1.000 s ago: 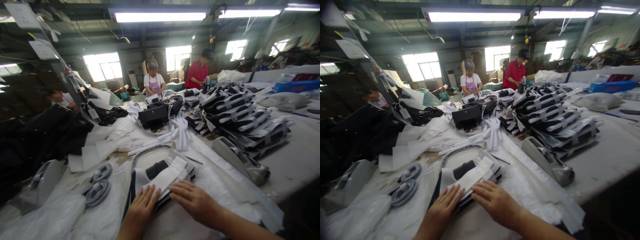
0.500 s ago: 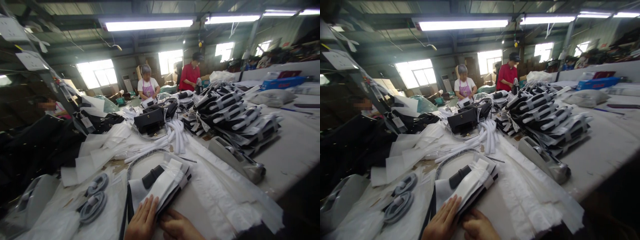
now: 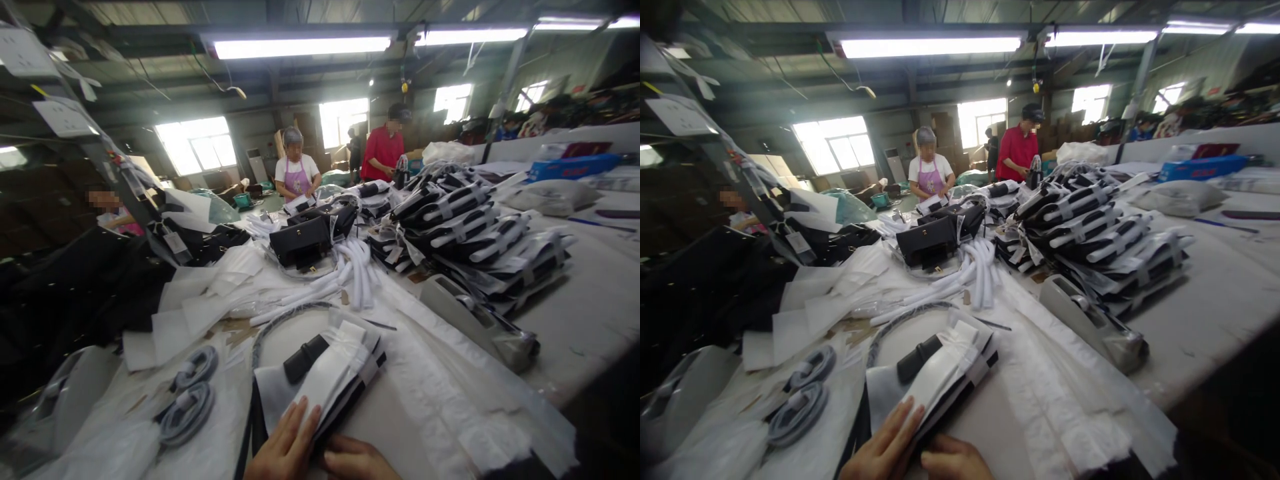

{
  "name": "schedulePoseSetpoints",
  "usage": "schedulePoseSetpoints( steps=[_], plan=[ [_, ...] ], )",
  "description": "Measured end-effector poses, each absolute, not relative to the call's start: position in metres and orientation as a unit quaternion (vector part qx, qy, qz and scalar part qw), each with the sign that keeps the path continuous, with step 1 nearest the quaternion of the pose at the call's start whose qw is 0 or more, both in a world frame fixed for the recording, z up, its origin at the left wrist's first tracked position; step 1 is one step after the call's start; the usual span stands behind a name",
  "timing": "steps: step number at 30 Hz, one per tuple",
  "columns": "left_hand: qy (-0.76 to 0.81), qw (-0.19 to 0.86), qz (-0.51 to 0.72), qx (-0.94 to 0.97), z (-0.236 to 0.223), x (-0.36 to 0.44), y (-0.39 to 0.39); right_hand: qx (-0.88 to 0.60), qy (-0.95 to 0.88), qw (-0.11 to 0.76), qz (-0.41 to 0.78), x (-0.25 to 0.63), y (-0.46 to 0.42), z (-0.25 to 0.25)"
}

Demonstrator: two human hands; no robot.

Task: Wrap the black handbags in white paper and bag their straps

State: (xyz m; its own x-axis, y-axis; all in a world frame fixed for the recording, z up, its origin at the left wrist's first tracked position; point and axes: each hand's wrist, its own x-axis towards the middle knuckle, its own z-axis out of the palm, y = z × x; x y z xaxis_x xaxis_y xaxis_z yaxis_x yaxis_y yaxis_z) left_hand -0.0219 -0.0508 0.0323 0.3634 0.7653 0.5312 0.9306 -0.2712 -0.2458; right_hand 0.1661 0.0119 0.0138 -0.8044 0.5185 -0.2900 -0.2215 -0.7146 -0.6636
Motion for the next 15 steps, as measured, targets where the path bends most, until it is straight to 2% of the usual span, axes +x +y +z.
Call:
schedulePoseSetpoints(
  steps=[4,9,15],
  plan=[
    [-0.515,0.266,-0.126,-0.805,0.036,-0.030,-0.050,-0.233,-0.284,0.199,0.909,0.162,0.010,0.010],
    [-0.543,0.266,-0.109,-0.789,0.046,-0.024,-0.054,-0.242,-0.158,0.215,0.933,0.159,0.008,0.020],
    [-0.522,0.337,-0.050,-0.782,0.043,-0.021,-0.054,-0.249,-0.208,0.209,0.923,0.160,0.012,0.023]
  ],
)
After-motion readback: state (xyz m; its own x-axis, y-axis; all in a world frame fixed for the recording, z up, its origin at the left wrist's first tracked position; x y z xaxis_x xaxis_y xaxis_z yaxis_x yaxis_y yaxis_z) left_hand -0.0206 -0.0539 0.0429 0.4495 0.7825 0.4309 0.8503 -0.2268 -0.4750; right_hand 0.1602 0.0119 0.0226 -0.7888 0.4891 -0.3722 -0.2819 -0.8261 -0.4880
